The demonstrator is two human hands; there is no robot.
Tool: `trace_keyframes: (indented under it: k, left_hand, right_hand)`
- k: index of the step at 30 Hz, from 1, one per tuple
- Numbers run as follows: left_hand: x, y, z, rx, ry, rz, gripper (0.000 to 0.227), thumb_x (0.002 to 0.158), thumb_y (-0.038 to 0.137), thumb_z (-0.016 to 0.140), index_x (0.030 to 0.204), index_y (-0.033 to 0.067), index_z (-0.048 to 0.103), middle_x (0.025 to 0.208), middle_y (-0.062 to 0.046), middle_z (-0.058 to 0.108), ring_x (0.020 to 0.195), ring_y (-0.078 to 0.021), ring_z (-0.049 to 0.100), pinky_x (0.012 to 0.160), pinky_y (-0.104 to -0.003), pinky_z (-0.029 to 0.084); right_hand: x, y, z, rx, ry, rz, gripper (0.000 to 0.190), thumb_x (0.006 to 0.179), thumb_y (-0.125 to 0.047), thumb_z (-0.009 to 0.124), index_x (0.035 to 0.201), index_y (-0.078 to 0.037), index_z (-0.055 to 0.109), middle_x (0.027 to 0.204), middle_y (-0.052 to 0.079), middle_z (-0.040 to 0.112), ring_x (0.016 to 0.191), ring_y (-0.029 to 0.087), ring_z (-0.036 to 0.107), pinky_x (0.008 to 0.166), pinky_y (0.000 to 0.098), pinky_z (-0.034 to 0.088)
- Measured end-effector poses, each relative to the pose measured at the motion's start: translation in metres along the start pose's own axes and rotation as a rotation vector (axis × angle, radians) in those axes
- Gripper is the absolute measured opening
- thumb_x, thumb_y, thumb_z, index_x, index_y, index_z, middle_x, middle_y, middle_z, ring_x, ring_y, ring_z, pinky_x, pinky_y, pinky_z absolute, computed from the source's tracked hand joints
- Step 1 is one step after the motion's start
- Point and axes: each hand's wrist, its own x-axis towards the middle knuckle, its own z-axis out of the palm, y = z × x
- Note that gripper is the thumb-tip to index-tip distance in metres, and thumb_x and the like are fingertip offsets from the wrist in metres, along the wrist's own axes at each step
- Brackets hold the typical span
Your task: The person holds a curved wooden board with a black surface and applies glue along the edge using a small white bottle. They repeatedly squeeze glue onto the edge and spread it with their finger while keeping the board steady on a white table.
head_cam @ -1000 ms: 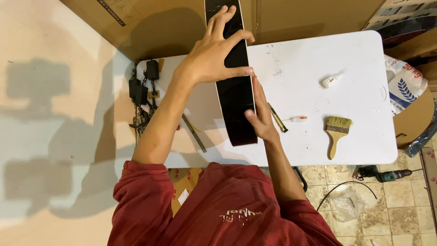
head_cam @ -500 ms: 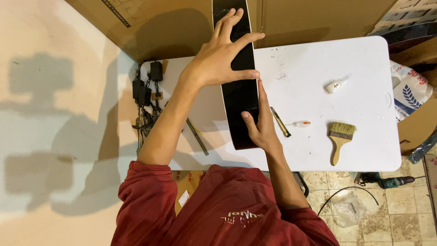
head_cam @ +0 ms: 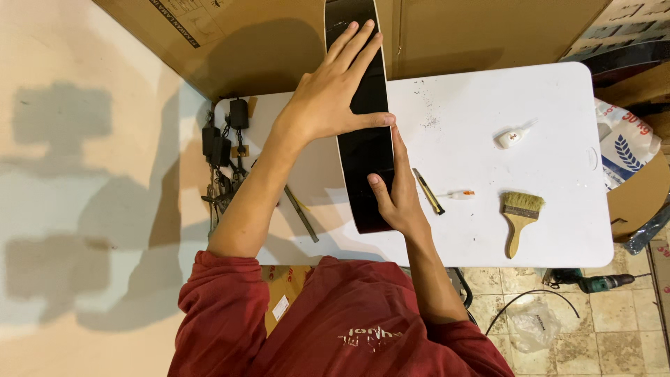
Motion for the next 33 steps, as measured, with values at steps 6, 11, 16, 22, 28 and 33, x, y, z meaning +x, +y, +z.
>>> trace_keyframes:
  k: [6,11,16,22,28,33]
  left_hand:
    - [0.004,0.002,-0.002,0.049,-0.005,-0.003,0.114,0.087,0.076,0.073,0.165,0.0147,0.017,0.174,-0.003,0.006,0.16,-0.0234,0.003,0.095,-0.073,0.046]
    - [0.002,-0.005,0.008,0.035,0.041,0.034,0.113,0.089,0.075,0.073,0.166,0.0158,0.015,0.174,-0.002,0.006,0.161,-0.024,0.002,0.09,-0.071,0.05]
    - [0.0,-0.006,0.009,0.01,0.044,0.052,0.112,0.091,0.075,0.07,0.166,0.014,0.014,0.174,-0.003,0.003,0.161,-0.0256,-0.001,0.094,-0.072,0.048]
    - [0.001,-0.012,0.019,0.02,0.163,0.128,0.079,0.106,0.051,0.058,0.166,0.0134,0.021,0.173,-0.005,0.01,0.161,-0.0278,0.007,0.092,-0.074,0.051]
    - [-0.004,-0.005,0.015,-0.05,0.145,0.074,0.07,0.109,0.046,0.046,0.165,0.0141,0.021,0.174,-0.004,0.009,0.161,-0.0261,0.005,0.088,-0.071,0.051]
    - [-0.001,-0.011,0.019,-0.039,0.153,0.124,0.077,0.104,0.042,0.061,0.166,0.0166,0.021,0.174,-0.005,0.008,0.161,-0.0292,0.006,0.092,-0.078,0.047]
  right_hand:
    - [0.0,0.003,0.002,0.001,0.057,-0.043,0.072,0.109,-0.038,0.047,0.163,-0.001,0.016,0.171,0.023,0.021,0.161,0.038,0.023,0.134,0.0491,0.023]
    - [0.001,-0.006,-0.001,0.05,0.07,-0.056,0.073,0.109,-0.045,0.043,0.162,-0.002,0.018,0.171,0.023,0.022,0.162,0.037,0.023,0.134,0.0495,0.022]
    - [0.023,-0.01,-0.026,0.347,0.076,-0.001,0.069,0.108,-0.059,0.041,0.156,-0.009,0.04,0.163,0.014,0.039,0.155,0.031,0.038,0.125,0.049,0.035]
    - [0.085,0.011,-0.053,0.441,-0.036,0.011,0.064,0.103,-0.05,0.056,0.151,-0.009,0.046,0.157,0.009,0.045,0.147,0.026,0.045,0.119,0.0449,0.043]
    - [0.11,0.005,-0.055,0.357,-0.179,0.068,0.055,0.102,-0.032,0.054,0.151,-0.01,0.043,0.155,0.01,0.05,0.144,0.031,0.05,0.119,0.0461,0.042]
    - [0.115,0.019,-0.061,0.449,-0.241,0.17,0.055,0.097,-0.026,0.058,0.149,-0.013,0.046,0.144,0.005,0.057,0.134,0.016,0.053,0.104,0.0351,0.05]
